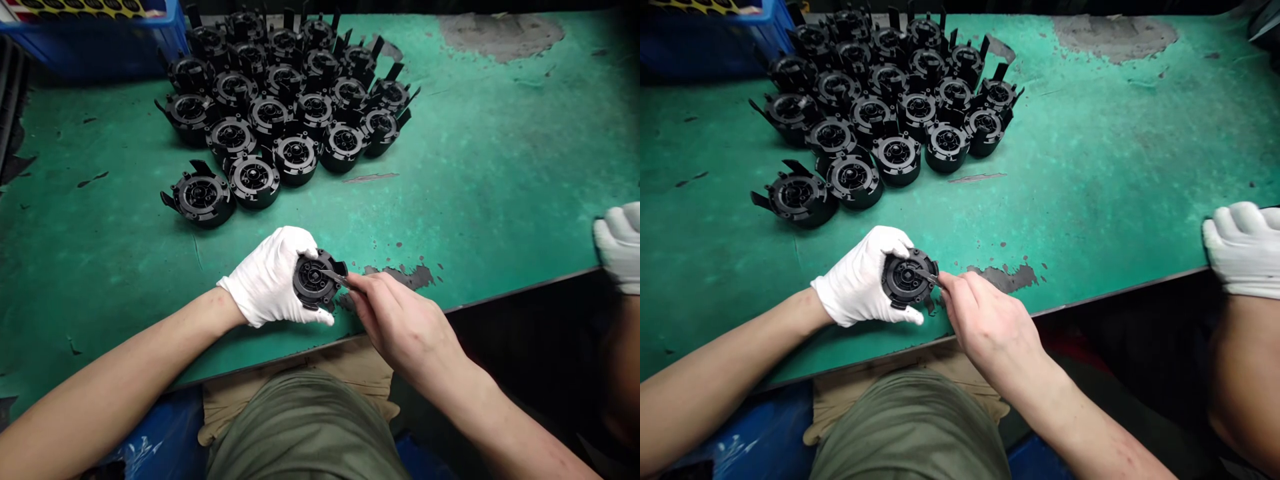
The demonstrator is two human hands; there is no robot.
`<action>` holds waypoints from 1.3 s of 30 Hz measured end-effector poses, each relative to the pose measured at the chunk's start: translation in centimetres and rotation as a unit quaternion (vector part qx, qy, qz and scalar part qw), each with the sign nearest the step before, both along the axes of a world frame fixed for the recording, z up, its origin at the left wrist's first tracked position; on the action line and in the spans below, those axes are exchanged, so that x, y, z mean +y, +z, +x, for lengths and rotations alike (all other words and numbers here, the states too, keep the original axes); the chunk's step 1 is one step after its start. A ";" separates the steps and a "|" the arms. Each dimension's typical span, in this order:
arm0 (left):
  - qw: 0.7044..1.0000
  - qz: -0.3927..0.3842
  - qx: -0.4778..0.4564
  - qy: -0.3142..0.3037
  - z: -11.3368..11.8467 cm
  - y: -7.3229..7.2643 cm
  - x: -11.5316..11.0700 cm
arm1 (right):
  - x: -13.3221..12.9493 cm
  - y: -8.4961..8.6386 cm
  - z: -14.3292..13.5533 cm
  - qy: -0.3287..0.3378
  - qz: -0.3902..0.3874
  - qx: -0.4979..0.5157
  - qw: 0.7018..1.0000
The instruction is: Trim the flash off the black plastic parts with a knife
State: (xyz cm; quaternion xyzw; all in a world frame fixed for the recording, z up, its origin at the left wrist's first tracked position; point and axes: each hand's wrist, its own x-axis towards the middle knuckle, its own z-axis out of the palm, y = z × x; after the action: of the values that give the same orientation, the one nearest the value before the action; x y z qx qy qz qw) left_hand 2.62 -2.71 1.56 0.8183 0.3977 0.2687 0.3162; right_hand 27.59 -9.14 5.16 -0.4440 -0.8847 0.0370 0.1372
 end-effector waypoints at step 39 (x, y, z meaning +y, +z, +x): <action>1.000 0.002 0.003 0.009 -0.1 -0.2 0.0 | 1.0 1.5 0.1 0.044 0.031 -0.076 0.996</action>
State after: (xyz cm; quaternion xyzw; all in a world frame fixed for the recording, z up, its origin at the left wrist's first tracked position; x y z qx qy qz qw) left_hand 2.56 -2.71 1.32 0.8160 0.4055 0.2701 0.3111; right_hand 27.68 -8.16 6.67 -0.4018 -0.9119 -0.0182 0.0811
